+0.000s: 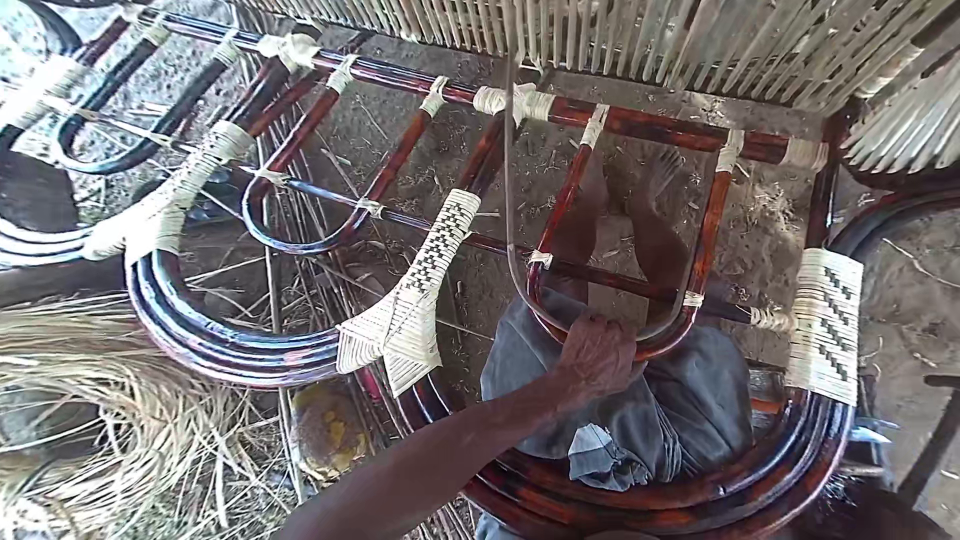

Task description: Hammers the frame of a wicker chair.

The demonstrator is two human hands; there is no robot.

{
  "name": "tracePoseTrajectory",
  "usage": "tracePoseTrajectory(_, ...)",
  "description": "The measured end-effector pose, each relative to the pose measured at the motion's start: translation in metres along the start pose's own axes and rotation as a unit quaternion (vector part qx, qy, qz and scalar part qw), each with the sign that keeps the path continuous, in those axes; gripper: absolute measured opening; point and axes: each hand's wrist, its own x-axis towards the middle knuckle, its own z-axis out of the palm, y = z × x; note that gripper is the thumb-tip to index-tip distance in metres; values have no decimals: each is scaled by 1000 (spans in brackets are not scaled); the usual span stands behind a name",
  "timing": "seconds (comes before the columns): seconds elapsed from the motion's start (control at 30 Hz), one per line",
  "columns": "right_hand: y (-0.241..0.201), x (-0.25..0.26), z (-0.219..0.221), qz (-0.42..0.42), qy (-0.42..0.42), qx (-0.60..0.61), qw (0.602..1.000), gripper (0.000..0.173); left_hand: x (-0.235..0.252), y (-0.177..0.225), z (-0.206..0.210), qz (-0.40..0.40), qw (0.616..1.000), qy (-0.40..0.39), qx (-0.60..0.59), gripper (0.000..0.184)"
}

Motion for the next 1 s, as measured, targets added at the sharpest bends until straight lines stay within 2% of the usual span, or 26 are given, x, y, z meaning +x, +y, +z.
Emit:
tracePoseTrajectory(0.03, -10, -12, -5, 10, -17, 68, 997, 34, 0, 1, -2, -2, 1000, -5, -4, 52)
tracePoseTrajectory(0.1, -13, -19, -13, -8, -6, 124, 992, 32, 3, 2, -4, -15, 999, -46, -9, 62)
tracePoseTrajectory(0.17, -15, -19, -27, -68, 11, 152, 986, 35, 8, 1, -2, -20, 997, -69, -1, 65)
tracePoseTrajectory(0.23, -33, -25, -52, -133, -8, 188, 973, 44, 12, 3, -5, -25, 994, -111, 2, 61)
tracePoseTrajectory(0.27, -55, -37, -67, -162, -29, 189, 968, 45, 14, 3, -6, -26, 992, -126, -4, 57)
tracePoseTrajectory(0.33, -113, -75, -89, -221, -85, 186, 954, 34, 16, 2, -8, -24, 988, -151, -21, 50)
tracePoseTrajectory(0.4, -170, -117, -99, -278, -183, 215, 918, 21, 16, 1, -10, -21, 986, -165, -25, 47)
tracePoseTrajectory(0.43, -195, -134, -98, -302, -242, 224, 894, 19, 16, 1, -9, -19, 987, -161, -23, 46)
tracePoseTrajectory(0.5, -239, -159, -85, -325, -344, 200, 858, 18, 14, 1, -5, -17, 991, -131, -23, 44)
tracePoseTrajectory(0.63, -312, -180, -28, -366, -437, 86, 817, 25, 13, 0, -8, -18, 989, -139, -44, 42)
tracePoseTrajectory(0.7, -345, -184, 4, -383, -475, 55, 790, 20, 15, -3, -10, -15, 987, -146, -60, 40)
tracePoseTrajectory(0.77, -367, -178, 33, -413, -483, 14, 772, 14, 17, -3, -12, -7, 985, -161, -66, 38)
tracePoseTrajectory(0.83, -381, -168, 58, -460, -460, -76, 756, 8, 17, -4, -14, -5, 983, -168, -72, 36)
tracePoseTrajectory(0.93, -391, -166, 83, -473, -431, -212, 739, 3, 16, -5, -12, -3, 984, -159, -75, 34)
tracePoseTrajectory(1.0, -393, -169, 92, -483, -412, -271, 724, 5, 15, -5, -12, -2, 985, -150, -80, 32)
